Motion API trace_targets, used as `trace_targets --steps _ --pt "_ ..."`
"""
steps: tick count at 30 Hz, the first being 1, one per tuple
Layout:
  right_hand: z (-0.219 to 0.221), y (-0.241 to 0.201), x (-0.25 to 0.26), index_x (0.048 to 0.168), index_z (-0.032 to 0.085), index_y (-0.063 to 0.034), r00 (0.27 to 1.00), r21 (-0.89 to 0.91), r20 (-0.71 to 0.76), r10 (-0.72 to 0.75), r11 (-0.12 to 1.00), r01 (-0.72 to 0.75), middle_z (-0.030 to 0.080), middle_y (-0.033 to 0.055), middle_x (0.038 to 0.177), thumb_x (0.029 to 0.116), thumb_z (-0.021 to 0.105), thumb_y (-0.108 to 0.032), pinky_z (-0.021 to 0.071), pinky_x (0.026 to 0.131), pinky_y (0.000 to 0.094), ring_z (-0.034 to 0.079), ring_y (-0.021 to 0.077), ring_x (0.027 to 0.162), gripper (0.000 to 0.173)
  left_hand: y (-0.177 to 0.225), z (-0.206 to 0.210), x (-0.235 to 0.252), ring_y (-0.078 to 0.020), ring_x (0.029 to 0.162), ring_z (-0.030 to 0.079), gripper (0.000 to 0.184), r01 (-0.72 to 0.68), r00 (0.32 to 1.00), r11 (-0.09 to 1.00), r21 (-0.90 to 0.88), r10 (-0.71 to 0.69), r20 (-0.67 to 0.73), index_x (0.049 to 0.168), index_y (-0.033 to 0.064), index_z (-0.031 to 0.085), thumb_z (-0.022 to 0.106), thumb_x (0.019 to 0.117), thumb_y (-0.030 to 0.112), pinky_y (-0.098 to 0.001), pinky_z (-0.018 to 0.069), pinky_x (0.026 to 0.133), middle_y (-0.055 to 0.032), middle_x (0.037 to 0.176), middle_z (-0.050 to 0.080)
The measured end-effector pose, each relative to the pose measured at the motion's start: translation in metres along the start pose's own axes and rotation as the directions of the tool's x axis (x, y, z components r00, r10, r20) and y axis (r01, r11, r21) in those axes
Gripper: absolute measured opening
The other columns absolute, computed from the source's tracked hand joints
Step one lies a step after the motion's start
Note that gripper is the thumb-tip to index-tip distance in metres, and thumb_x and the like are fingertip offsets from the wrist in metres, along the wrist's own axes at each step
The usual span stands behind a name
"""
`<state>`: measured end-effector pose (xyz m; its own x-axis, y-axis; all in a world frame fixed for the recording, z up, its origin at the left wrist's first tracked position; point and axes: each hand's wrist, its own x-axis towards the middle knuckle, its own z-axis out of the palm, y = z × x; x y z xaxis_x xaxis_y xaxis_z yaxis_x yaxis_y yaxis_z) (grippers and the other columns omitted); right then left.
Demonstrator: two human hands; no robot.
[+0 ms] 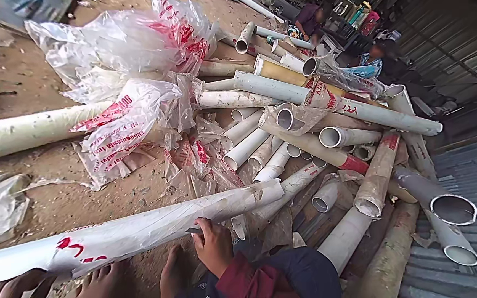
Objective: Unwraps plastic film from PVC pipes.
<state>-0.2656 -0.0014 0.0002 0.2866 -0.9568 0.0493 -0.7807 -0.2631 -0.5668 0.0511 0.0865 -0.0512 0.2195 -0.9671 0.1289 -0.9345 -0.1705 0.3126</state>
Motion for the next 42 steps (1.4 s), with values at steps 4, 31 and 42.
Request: trace_targets --steps 4,31,42 --pt "0.004 -0.003 -0.004 0.115 0.074 0.0014 0.999 0.001 -0.044 0.024 1.000 -0.024 0.076 0.0172 0.093 0.0834 0.075 -0.003 0.0594 0.062 0.0493 0.074 0.0306 0.071 0.032 -0.003 -0.004 0.006 -0.0619 0.108 0.062 0.034 -0.021 1.000 0.989 -0.148 0.024 0.018 0.108 -0.0128 0.064 0.051 0.1033 0.019 -0.0720 0.0462 0.090 -0.0379 0.106 0.067" --pt "0.067 -0.080 0.100 0.092 0.073 0.0015 0.979 0.265 0.095 0.180 0.944 -0.199 0.069 0.0020 0.077 0.0948 0.072 -0.009 0.0497 0.072 0.0232 0.061 0.0019 0.070 0.011 0.008 0.035 -0.006 -0.0231 0.089 0.066 0.013 0.023 0.999 0.999 -0.029 -0.022 0.039 0.096 0.0140 0.067 0.058 0.0994 0.024 -0.0411 0.0529 0.073 -0.0016 0.085 0.067" --pt "0.045 -0.098 0.049 0.088 0.079 -0.0006 0.911 -0.001 0.010 -0.413 0.911 0.413 0.075 0.0121 0.073 0.0840 0.069 -0.002 0.0539 0.059 0.0385 0.070 0.0215 0.063 0.011 0.012 0.002 0.063 -0.0405 0.129 0.059 0.085 -0.275 0.911 0.897 -0.345 0.358 0.205 0.142 0.0087 0.060 0.079 0.0792 0.062 -0.0583 0.0413 0.112 -0.0168 0.136 0.066"
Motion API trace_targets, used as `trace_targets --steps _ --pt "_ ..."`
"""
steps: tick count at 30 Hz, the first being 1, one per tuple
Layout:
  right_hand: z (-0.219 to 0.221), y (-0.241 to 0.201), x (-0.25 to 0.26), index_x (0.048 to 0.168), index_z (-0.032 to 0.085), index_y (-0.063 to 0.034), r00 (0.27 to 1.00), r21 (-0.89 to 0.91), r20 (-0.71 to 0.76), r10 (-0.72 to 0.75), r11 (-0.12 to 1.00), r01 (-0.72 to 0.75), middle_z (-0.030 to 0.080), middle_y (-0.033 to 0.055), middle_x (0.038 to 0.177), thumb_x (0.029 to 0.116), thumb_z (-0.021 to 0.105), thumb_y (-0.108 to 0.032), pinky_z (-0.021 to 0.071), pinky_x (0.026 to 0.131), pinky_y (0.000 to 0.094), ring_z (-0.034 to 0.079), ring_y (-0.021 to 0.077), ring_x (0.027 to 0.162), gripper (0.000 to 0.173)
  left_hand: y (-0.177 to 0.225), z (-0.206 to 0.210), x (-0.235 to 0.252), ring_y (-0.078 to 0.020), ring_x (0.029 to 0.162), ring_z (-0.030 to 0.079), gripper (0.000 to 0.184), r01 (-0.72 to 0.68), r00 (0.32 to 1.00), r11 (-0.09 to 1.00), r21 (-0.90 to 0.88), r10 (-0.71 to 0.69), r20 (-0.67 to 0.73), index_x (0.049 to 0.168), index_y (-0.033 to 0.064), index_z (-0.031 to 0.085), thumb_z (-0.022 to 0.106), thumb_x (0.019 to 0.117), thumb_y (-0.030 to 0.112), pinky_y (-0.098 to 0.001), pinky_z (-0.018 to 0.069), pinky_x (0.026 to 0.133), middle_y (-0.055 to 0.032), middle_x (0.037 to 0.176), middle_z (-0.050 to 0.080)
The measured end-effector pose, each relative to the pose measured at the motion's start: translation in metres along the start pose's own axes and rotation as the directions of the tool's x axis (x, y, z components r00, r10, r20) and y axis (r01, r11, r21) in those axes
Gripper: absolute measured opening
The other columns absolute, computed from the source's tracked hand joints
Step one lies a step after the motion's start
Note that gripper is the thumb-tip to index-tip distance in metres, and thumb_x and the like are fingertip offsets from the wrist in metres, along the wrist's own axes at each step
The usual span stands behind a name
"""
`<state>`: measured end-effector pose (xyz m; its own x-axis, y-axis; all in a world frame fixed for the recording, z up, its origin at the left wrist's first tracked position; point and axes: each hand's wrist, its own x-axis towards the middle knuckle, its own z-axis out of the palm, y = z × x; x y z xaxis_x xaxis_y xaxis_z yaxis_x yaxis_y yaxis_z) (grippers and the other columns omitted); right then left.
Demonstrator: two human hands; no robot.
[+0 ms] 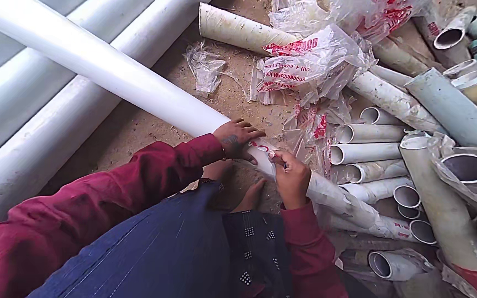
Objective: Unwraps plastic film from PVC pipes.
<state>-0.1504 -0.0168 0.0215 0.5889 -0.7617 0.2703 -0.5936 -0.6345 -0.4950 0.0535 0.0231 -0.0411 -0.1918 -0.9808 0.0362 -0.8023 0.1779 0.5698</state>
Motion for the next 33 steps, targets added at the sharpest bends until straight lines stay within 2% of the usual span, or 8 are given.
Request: trace_targets --steps 2,6,10,16,20,26,29,33 --pt "0.003 -0.003 -0.013 0.089 0.080 -0.0015 0.992 0.084 -0.050 0.118 0.990 -0.113 0.075 0.0093 0.073 0.0850 0.069 -0.002 0.0537 0.059 0.0333 0.068 0.0156 0.062 0.011 -0.002 0.008 0.006 -0.0373 0.116 0.068 0.072 -0.008 0.999 1.000 0.027 0.007 0.038 0.134 0.0119 0.067 0.069 0.0857 0.066 -0.0572 0.0508 0.098 -0.0129 0.127 0.071" --pt "0.008 0.008 -0.035 0.107 0.079 -0.0024 0.976 0.058 -0.068 0.208 0.977 -0.204 0.079 0.0124 0.099 0.0803 0.084 -0.014 0.0580 0.061 0.0397 0.074 0.0215 0.073 0.030 0.004 0.012 0.004 -0.0378 0.106 0.073 0.026 0.071 0.996 0.997 0.004 -0.071 -0.055 0.120 0.0164 0.076 0.069 0.0958 0.024 -0.0601 0.0537 0.092 -0.0118 0.115 0.076" --pt "0.030 0.043 -0.064 0.123 0.073 0.0023 0.992 -0.090 -0.092 0.084 0.992 -0.093 0.070 0.0183 0.132 0.0782 0.086 -0.024 0.0593 0.062 0.0443 0.076 0.0294 0.083 0.054 0.005 0.011 0.005 -0.0344 0.111 0.072 0.027 0.095 0.995 0.994 0.053 -0.093 -0.044 0.121 0.0174 0.075 0.070 0.0951 0.012 -0.0558 0.0536 0.095 -0.0083 0.118 0.076" --pt "0.008 0.049 -0.057 0.097 0.084 -0.0073 0.989 -0.230 -0.137 -0.063 0.973 0.029 0.081 0.0092 0.097 0.0889 0.069 -0.008 0.0551 0.056 0.0388 0.074 0.0249 0.064 0.017 0.007 0.014 0.004 -0.0358 0.113 0.071 0.033 0.107 0.993 0.992 0.065 -0.103 -0.060 0.126 0.0100 0.072 0.062 0.0986 0.026 -0.0550 0.0523 0.099 -0.0136 0.118 0.075" --pt "-0.020 0.039 -0.040 0.090 0.083 -0.0043 0.988 -0.187 -0.143 0.062 0.978 -0.088 0.076 0.0124 0.073 0.0870 0.071 -0.012 0.0545 0.056 0.0431 0.073 0.0261 0.061 0.015 0.006 0.010 0.011 -0.0358 0.114 0.070 0.057 0.150 0.986 0.984 0.099 -0.156 0.055 0.134 0.0117 0.067 0.050 0.1033 0.056 -0.0553 0.0520 0.099 -0.0142 0.119 0.074" --pt "-0.027 0.044 -0.014 0.092 0.081 -0.0014 0.900 -0.011 -0.027 0.435 0.900 -0.435 0.075 0.0143 0.075 0.0900 0.073 -0.009 0.0508 0.066 0.0552 0.070 0.0282 0.067 0.011 0.008 0.001 0.006 -0.0380 0.127 0.062 0.062 0.141 0.981 0.988 0.065 -0.149 0.126 0.150 0.0078 0.052 0.057 0.1019 0.047 -0.0545 0.0443 0.109 -0.0186 0.136 0.066" --pt "-0.039 0.065 0.009 0.085 0.074 -0.0012 0.809 0.026 0.137 0.571 0.815 -0.579 0.068 0.0057 0.070 0.0959 0.073 -0.020 0.0470 0.068 0.0456 0.060 0.0172 0.064 0.022 0.005 0.014 -0.011 -0.0380 0.115 0.070 0.061 0.024 0.976 0.999 0.049 -0.013 -0.218 0.131 -0.0024 0.063 0.062 0.0971 0.048 -0.0524 0.0536 0.100 -0.0213 0.128 0.069" --pt "-0.094 0.072 0.024 0.093 0.071 -0.0030 0.832 0.015 0.092 0.547 0.835 -0.550 0.058 -0.0031 0.069 0.0929 0.076 -0.029 0.0439 0.062 0.0330 0.050 0.0073 0.060 0.026 0.010 0.041 -0.031 -0.0319 0.104 0.069 0.035 -0.180 0.840 0.975 0.130 0.221 -0.496 0.098 0.0098 0.070 0.060 0.0992 0.043 -0.0422 0.0562 0.092 -0.0174 0.110 0.069"
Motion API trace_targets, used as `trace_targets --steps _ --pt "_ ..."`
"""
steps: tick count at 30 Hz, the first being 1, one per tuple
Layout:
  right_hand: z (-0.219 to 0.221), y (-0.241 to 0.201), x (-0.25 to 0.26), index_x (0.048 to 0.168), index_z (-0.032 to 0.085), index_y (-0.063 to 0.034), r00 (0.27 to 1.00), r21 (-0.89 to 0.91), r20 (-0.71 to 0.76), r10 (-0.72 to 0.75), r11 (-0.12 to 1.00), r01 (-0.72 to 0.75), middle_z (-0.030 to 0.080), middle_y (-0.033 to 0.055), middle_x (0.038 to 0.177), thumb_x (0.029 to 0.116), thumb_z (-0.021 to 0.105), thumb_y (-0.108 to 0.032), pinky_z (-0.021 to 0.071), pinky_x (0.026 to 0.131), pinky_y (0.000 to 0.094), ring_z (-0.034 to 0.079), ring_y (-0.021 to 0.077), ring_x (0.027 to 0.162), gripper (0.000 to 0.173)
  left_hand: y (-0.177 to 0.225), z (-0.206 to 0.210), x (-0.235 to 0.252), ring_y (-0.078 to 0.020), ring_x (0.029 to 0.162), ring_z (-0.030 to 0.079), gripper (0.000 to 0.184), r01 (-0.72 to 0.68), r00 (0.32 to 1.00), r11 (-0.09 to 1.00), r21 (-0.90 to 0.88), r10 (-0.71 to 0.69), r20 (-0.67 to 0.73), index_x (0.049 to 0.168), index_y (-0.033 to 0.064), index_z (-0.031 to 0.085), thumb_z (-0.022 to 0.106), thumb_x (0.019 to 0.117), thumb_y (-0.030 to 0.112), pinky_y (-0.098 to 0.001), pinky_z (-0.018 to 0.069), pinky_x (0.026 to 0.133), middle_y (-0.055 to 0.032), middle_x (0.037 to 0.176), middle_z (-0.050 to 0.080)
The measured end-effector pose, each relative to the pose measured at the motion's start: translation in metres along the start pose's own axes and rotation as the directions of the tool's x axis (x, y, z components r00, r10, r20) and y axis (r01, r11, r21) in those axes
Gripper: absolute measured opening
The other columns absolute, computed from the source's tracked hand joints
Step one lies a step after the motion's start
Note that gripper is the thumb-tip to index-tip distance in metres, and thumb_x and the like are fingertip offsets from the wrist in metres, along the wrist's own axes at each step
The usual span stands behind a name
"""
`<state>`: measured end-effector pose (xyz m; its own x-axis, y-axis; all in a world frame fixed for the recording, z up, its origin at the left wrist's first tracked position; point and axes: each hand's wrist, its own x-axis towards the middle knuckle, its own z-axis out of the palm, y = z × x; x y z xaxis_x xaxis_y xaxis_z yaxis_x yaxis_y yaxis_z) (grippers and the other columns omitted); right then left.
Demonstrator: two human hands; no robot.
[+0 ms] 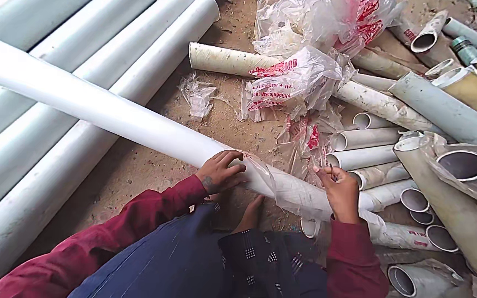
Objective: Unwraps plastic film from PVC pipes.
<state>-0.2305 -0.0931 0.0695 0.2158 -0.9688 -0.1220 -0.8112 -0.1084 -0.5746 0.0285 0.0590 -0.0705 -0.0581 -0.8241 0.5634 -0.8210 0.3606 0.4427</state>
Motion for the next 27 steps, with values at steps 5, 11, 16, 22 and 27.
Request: trace_targets --steps 5,11,16,22,27 --pt "-0.003 0.018 -0.074 0.109 0.066 -0.0037 0.984 0.078 0.179 0.014 0.997 -0.028 0.057 -0.0049 0.077 0.0951 0.064 -0.041 0.0439 0.061 0.0236 0.051 0.0012 0.065 0.040 0.019 0.000 0.031 -0.0212 0.124 0.065 0.032 -0.446 0.894 0.891 0.089 0.437 0.101 0.119 0.0127 0.070 0.045 0.1097 0.030 -0.0404 0.0489 0.104 -0.0034 0.127 0.072" --pt "0.040 0.038 -0.147 0.117 0.066 0.0070 0.922 -0.007 0.384 0.056 0.998 -0.057 0.070 0.0124 0.086 0.1048 0.042 0.000 0.0572 0.070 0.0380 0.068 0.0218 0.072 0.027 0.036 0.021 0.123 -0.0455 0.147 0.039 0.022 -0.197 0.612 0.937 -0.288 0.347 0.710 0.110 0.0012 0.077 0.067 0.0989 0.018 -0.0715 0.0160 0.120 -0.0168 0.142 0.062" --pt "0.090 0.017 -0.153 0.102 0.074 0.0053 0.936 -0.525 0.044 -0.348 0.790 0.318 0.072 0.0176 0.076 0.0912 0.064 -0.002 0.0573 0.050 0.0423 0.072 0.0315 0.059 0.017 0.022 0.046 0.093 -0.0333 0.083 0.076 0.025 -0.115 0.855 0.908 -0.403 0.297 0.425 0.102 0.0068 0.075 0.054 0.1049 0.019 -0.0529 0.0592 0.067 -0.0131 0.102 0.077" --pt "0.123 0.005 -0.126 0.093 0.074 0.0091 0.893 -0.784 -0.031 -0.449 0.565 0.257 0.065 0.0137 0.060 0.0874 0.064 0.000 0.0499 0.042 0.0330 0.067 0.0237 0.048 0.015 0.019 0.046 0.084 -0.0320 0.094 0.076 0.021 -0.236 0.879 0.849 -0.473 0.394 0.269 0.100 0.0055 0.076 0.056 0.1023 0.012 -0.0486 0.0606 0.073 -0.0112 0.111 0.077" --pt "0.114 0.002 -0.131 0.095 0.072 0.0154 0.973 -0.819 -0.018 -0.229 0.562 0.118 0.067 0.0198 0.065 0.0922 0.059 0.003 0.0531 0.047 0.0366 0.071 0.0295 0.056 0.018 0.016 0.051 0.081 -0.0297 0.096 0.074 0.019 -0.335 0.889 0.825 -0.455 0.437 0.137 0.095 0.0074 0.076 0.057 0.0981 0.009 -0.0436 0.0602 0.071 -0.0118 0.107 0.076"
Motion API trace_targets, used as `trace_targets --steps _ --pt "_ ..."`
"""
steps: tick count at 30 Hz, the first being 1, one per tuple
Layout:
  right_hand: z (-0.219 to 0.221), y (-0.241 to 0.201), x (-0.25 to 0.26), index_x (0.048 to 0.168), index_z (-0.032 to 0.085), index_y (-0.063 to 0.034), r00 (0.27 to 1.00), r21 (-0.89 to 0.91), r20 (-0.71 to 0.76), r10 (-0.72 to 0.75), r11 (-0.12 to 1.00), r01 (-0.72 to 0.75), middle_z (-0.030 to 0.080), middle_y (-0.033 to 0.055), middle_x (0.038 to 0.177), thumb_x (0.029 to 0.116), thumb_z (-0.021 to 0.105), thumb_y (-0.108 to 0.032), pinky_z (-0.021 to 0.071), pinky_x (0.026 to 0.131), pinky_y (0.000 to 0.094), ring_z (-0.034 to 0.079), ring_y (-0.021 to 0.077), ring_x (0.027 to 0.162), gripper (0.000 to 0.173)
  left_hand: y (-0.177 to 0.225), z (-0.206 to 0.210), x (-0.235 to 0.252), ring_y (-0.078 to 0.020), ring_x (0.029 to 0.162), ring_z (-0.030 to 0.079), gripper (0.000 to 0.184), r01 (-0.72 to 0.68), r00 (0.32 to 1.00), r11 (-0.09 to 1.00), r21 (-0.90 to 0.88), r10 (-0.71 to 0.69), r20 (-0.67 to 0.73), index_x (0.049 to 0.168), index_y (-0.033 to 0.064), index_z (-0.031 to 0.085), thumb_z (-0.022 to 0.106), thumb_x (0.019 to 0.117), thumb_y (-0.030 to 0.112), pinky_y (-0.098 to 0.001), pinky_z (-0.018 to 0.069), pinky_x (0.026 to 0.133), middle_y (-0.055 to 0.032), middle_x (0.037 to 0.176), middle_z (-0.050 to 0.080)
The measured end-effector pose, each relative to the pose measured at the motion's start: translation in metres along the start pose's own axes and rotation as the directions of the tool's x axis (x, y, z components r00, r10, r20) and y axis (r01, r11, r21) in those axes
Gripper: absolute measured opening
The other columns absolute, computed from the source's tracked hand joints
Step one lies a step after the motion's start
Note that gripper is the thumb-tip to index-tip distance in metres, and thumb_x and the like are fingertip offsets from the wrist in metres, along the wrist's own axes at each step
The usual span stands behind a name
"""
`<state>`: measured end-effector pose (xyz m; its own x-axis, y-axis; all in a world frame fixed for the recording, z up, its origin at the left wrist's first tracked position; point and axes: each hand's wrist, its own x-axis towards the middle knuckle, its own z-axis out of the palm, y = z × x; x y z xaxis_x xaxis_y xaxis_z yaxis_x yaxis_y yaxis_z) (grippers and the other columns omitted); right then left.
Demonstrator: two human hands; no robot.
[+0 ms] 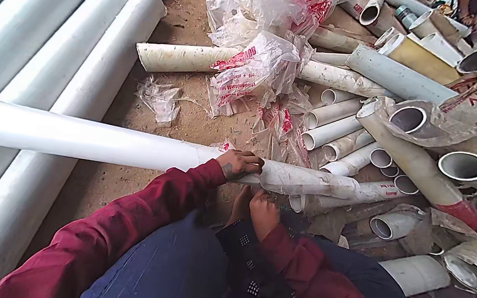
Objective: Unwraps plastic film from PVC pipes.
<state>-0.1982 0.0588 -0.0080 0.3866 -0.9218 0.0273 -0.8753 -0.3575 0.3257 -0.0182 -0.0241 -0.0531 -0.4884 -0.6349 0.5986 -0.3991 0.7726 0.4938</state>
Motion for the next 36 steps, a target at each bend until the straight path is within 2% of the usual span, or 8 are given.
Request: trace_targets --steps 10,14,20,22,26,30,33,36 --pt "0.040 0.116 -0.007 0.114 0.064 0.0210 0.958 -0.160 0.221 0.182 0.976 -0.148 0.070 0.0294 0.083 0.0986 0.051 0.005 0.0580 0.057 0.0448 0.074 0.0395 0.071 0.026 0.004 0.008 0.000 -0.0294 0.088 0.075 0.021 0.282 0.934 0.958 -0.053 -0.287 -0.213 0.093 0.0021 0.077 0.056 0.0938 0.007 -0.0487 0.0600 0.071 -0.0148 0.099 0.076" --pt "0.012 0.184 0.026 0.132 0.056 0.0139 0.582 -0.143 0.716 0.385 0.898 -0.416 0.060 0.0336 0.134 0.1052 0.042 0.001 0.0519 0.096 0.0599 0.063 0.0485 0.121 0.033 0.011 0.006 0.004 -0.0414 0.085 0.074 0.026 0.512 0.839 0.856 -0.068 -0.516 -0.173 0.100 -0.0023 0.076 0.056 0.1005 0.015 -0.0640 0.0549 0.071 -0.0219 0.099 0.075" --pt "-0.004 0.167 0.036 0.123 0.070 0.0037 0.951 0.586 0.248 0.183 0.754 -0.298 0.075 0.0249 0.104 0.1023 0.060 -0.018 0.0565 0.086 0.0558 0.074 0.0406 0.095 0.031 0.008 0.012 0.008 -0.0513 0.086 0.072 0.041 0.516 0.827 0.857 -0.008 -0.501 -0.255 0.097 -0.0071 0.074 0.051 0.0998 0.026 -0.0703 0.0517 0.071 -0.0280 0.096 0.073" --pt "0.007 0.131 0.037 0.122 0.071 0.0023 0.983 0.777 0.148 0.113 0.602 -0.186 0.073 0.0242 0.108 0.0926 0.076 -0.022 0.0575 0.079 0.0530 0.073 0.0368 0.087 0.038 0.007 0.014 0.005 -0.0516 0.086 0.072 0.043 0.493 0.842 0.870 0.025 -0.470 -0.266 0.095 -0.0063 0.074 0.048 0.0997 0.028 -0.0697 0.0519 0.070 -0.0270 0.094 0.074" --pt "0.043 0.083 0.031 0.121 0.075 -0.0033 0.994 0.754 -0.074 0.075 0.657 0.007 0.065 0.0227 0.133 0.0800 0.087 -0.027 0.0605 0.063 0.0475 0.074 0.0331 0.077 0.049 0.002 0.012 -0.004 -0.0447 0.098 0.073 0.048 0.473 0.842 0.878 0.078 -0.423 -0.335 0.092 -0.0009 0.076 0.044 0.1023 0.033 -0.0606 0.0555 0.083 -0.0201 0.098 0.076" --pt "0.055 0.091 0.035 0.087 0.080 -0.0025 0.950 0.741 -0.261 0.170 0.667 0.084 0.077 0.0118 0.120 0.0789 0.077 -0.001 0.0617 0.065 0.0479 0.078 0.0296 0.080 0.009 0.001 -0.006 -0.018 -0.0565 0.132 0.051 0.093 0.634 0.751 0.761 0.137 -0.564 -0.343 0.135 -0.0097 0.057 0.042 0.0934 0.072 -0.0668 0.0379 0.109 -0.0338 0.136 0.059" --pt "0.045 0.094 0.047 0.093 0.081 -0.0006 0.955 0.714 -0.238 0.174 0.698 0.051 0.080 0.0135 0.094 0.0811 0.073 -0.002 0.0602 0.065 0.0523 0.077 0.0327 0.074 0.015 0.020 -0.029 -0.023 -0.0576 0.143 0.039 0.128 0.747 0.636 0.584 0.317 -0.768 -0.083 0.155 -0.0080 0.034 0.069 0.0691 0.080 -0.0726 0.0294 0.114 -0.0372 0.154 0.039" --pt "0.008 0.116 0.074 0.094 0.074 0.0046 0.984 0.700 0.138 0.109 0.692 -0.175 0.074 0.0240 0.085 0.0948 0.069 -0.017 0.0515 0.074 0.0624 0.072 0.0434 0.083 0.022 0.033 -0.037 -0.007 -0.0462 0.138 0.051 0.133 0.722 0.448 0.470 0.508 -0.877 0.176 0.163 0.0039 0.021 0.075 0.0681 0.080 -0.0626 0.0422 0.108 -0.0284 0.163 0.031"
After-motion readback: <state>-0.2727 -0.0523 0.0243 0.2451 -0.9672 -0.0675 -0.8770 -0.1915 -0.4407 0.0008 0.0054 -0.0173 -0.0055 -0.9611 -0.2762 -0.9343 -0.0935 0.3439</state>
